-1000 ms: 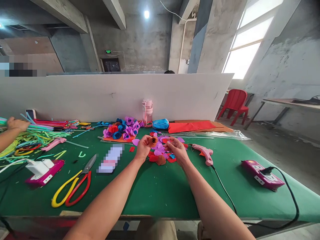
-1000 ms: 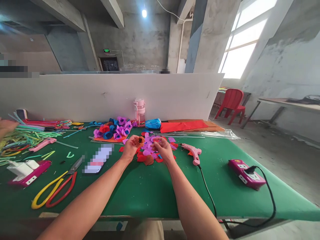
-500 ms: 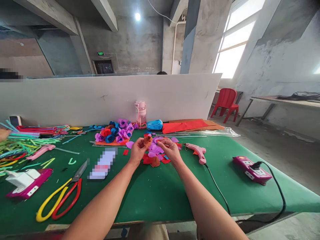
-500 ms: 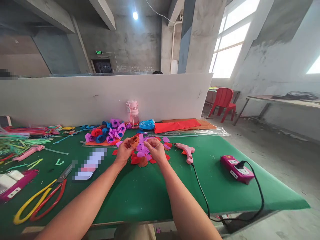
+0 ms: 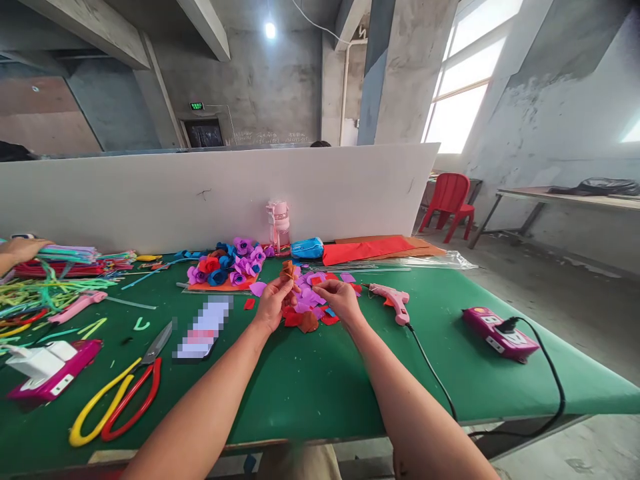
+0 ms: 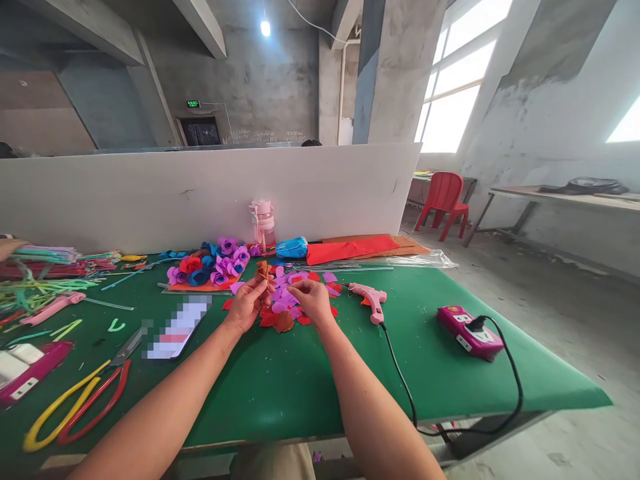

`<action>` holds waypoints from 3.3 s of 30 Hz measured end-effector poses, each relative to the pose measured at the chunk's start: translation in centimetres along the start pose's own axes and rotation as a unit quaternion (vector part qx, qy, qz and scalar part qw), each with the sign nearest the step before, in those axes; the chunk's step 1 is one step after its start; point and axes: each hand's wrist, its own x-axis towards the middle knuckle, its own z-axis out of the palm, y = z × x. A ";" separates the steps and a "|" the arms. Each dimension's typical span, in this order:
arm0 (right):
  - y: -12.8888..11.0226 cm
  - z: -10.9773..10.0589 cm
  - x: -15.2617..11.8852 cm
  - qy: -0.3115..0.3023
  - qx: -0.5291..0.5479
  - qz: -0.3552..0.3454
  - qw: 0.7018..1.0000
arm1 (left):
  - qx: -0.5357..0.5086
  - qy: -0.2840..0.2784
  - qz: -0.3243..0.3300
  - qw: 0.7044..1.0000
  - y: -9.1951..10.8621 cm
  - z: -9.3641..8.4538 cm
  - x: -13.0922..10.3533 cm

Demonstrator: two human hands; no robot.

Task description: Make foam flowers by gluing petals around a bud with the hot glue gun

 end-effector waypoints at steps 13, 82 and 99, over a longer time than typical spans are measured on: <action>-1.2 0.0 -0.4 -0.025 0.053 -0.007 0.998 | 0.127 0.028 0.094 0.987 -0.6 0.1 0.2; -3.5 -1.6 -0.6 -0.112 0.072 -0.033 0.991 | 0.347 -0.139 0.183 0.909 0.7 0.0 -0.3; -3.7 -1.3 -1.0 -0.156 0.000 -0.129 0.979 | 0.382 -0.180 0.206 0.883 0.7 0.0 -0.3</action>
